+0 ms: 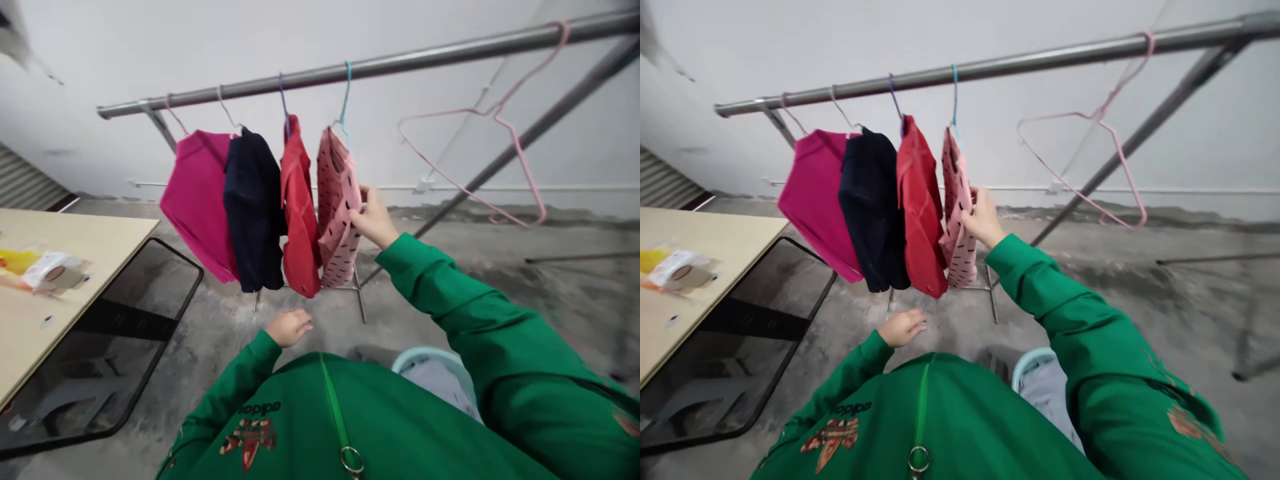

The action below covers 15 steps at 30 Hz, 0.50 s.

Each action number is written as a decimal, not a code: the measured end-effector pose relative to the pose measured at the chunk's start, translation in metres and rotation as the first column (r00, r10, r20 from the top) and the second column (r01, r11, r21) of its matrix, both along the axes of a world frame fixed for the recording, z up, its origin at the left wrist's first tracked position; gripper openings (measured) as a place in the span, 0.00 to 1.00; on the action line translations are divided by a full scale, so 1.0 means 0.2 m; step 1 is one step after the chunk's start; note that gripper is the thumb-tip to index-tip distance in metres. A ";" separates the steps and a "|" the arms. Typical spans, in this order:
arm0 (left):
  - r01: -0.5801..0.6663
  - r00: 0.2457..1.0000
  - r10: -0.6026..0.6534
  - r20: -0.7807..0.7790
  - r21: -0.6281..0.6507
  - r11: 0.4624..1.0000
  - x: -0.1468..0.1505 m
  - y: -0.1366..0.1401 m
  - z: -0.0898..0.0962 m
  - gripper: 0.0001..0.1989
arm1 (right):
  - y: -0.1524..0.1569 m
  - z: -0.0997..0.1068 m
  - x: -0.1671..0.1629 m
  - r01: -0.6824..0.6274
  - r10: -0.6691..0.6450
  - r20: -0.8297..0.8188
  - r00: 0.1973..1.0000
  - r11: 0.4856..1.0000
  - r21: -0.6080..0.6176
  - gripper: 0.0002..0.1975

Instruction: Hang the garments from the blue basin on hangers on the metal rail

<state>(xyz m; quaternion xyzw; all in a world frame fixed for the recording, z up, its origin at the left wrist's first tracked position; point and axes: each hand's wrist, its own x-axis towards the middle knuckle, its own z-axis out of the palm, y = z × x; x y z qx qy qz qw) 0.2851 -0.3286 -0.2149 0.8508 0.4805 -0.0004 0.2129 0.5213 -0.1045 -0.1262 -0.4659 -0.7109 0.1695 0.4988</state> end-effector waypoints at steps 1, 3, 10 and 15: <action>0.036 0.999 -0.035 0.003 -0.016 0.999 0.02 0.01 -0.01 0.12 | -0.08 -0.10 0.04 0.013 -0.014 0.044 0.999 1.000 0.025 0.29; 0.114 0.993 -0.114 0.015 -0.048 0.992 0.06 0.03 -0.04 0.11 | -0.28 -0.35 0.15 0.024 -0.017 0.177 0.984 0.999 -0.037 0.34; 0.375 0.926 -0.377 0.031 -0.198 0.906 0.23 0.09 -0.11 0.12 | -1.11 -1.24 0.60 0.438 -0.085 0.443 0.892 0.402 -0.804 0.23; 0.502 0.843 -0.536 -0.046 -0.291 0.814 0.39 0.11 -0.15 0.13 | -1.56 -1.56 0.89 0.593 -0.280 0.583 0.763 -0.057 -0.803 0.23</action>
